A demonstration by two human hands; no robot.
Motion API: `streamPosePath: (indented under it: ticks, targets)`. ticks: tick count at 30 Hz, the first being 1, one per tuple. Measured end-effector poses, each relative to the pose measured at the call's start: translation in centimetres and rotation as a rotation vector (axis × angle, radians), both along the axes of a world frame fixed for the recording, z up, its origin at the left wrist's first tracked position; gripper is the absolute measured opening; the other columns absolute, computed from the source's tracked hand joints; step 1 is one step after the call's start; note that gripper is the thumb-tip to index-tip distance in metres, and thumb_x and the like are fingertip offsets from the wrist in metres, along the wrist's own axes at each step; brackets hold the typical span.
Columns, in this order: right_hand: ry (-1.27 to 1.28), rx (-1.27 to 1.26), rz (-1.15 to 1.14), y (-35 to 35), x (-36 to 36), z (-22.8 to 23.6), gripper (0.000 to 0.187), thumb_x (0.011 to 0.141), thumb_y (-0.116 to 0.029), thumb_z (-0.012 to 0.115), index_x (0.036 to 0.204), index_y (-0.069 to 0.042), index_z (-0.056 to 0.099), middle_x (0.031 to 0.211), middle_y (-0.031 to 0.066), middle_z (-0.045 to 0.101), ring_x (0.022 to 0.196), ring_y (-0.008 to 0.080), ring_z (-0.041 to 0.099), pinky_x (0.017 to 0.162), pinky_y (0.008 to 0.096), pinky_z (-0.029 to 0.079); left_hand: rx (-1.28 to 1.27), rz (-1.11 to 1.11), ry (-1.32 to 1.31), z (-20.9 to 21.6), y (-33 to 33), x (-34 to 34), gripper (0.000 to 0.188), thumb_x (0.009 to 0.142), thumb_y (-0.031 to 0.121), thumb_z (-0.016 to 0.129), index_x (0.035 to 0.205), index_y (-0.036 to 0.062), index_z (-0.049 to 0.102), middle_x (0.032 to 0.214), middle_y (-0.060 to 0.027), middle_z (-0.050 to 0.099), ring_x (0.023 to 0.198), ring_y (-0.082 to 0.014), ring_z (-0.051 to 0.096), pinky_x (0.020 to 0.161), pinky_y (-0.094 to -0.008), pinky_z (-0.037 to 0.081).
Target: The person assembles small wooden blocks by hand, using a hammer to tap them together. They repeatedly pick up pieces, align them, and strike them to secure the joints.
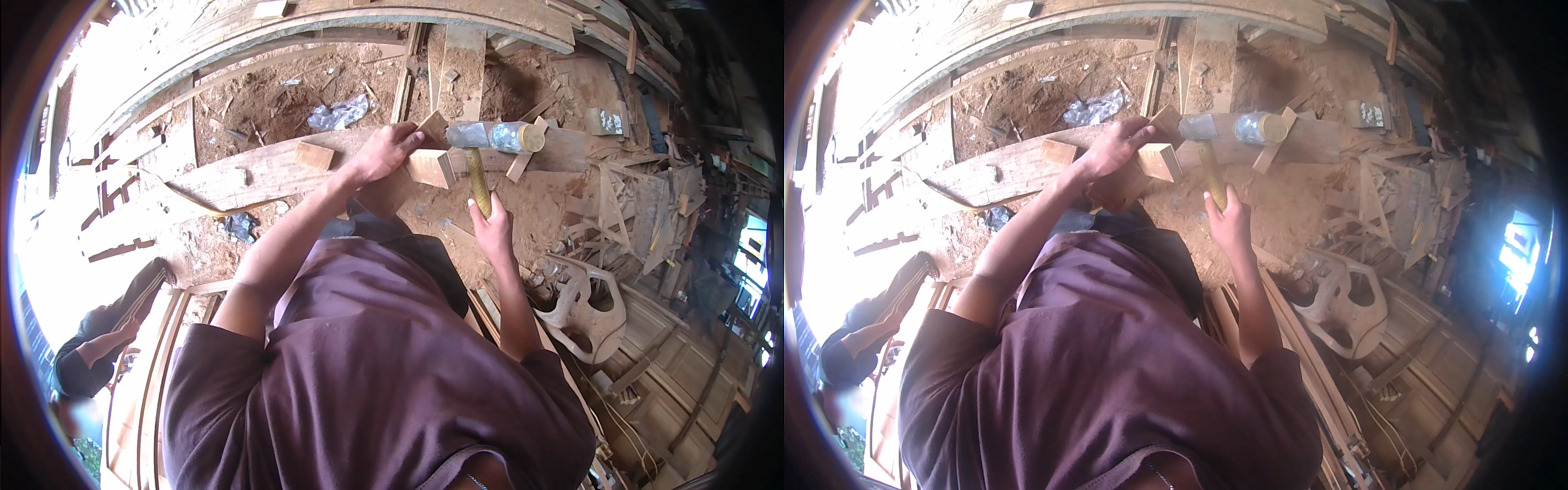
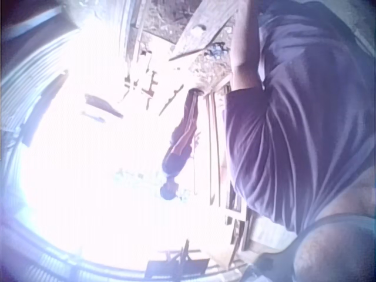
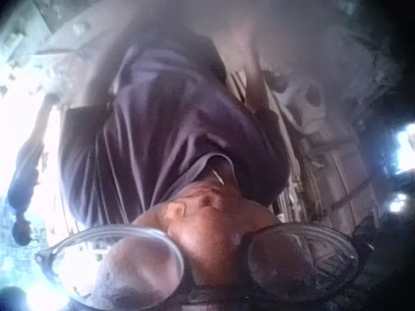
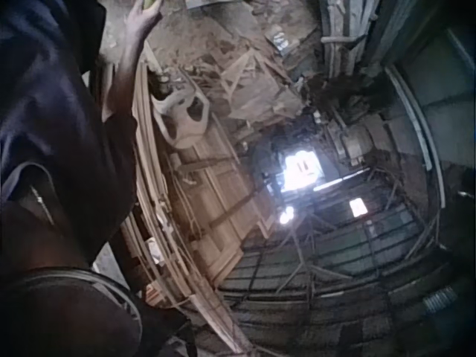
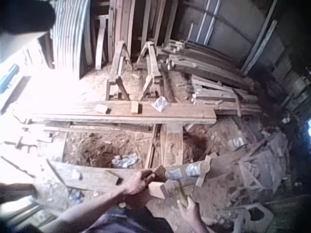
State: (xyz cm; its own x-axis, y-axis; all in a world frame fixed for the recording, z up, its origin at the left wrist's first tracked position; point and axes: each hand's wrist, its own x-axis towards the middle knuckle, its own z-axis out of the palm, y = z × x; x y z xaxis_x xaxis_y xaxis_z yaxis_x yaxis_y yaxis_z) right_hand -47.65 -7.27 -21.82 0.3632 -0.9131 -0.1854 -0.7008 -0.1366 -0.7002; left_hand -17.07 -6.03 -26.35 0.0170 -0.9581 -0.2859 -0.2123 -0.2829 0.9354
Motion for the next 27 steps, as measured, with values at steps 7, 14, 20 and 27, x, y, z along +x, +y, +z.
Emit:
streamPosePath:
  ticks: [7,14,20,27]
  targets:
    - [-0.157,0.059,-0.071,1.2,-0.1,0.3,0.022,0.103,-0.019,0.07,0.099,-0.001,0.058,0.069,0.0095,0.06,0.06,0.0187,0.059,0.058,0.0393,0.047,0.033,0.07,0.035,0.1,0.5,0.9,0.051,0.111,0.042,0.055,0.135,-0.0015,0.066,0.127,-0.0271,0.072,0.123,-0.039,0.068,0.104,-0.0442,0.051]
    - [-0.036,0.055,-0.017,0.7,0.0,1.6,0.02,0.104,-0.018,0.07,0.102,-0.001,0.06,0.069,0.0047,0.057,0.06,0.0148,0.054,0.056,0.0369,0.045,-0.008,0.031,-0.037,2.2,0.3,0.2,0.053,0.111,0.044,0.054,0.137,-0.0019,0.065,0.129,-0.0281,0.071,0.126,-0.0405,0.067,0.106,-0.0457,0.051]
    - [-0.155,-0.006,-0.131,1.1,0.1,2.1,0.021,0.102,-0.019,0.07,0.103,0.0,0.06,0.067,0.012,0.058,0.058,0.0208,0.06,0.057,0.0406,0.047,0.018,0.015,-0.053,2.2,0.4,0.7,0.051,0.111,0.042,0.055,0.132,-0.0029,0.066,0.123,-0.0298,0.072,0.119,-0.0452,0.069,0.102,-0.0486,0.053]
    - [0.035,-0.127,-0.028,1.6,0.3,2.7,0.018,0.1,-0.014,0.071,0.103,-0.001,0.06,0.066,0.0166,0.061,0.06,0.0322,0.067,0.058,0.0436,0.049,0.027,0.064,-0.15,1.7,-0.1,0.5,0.056,0.11,0.043,0.055,0.141,-0.0024,0.062,0.131,-0.0295,0.07,0.126,-0.0432,0.066,0.108,-0.0477,0.051]
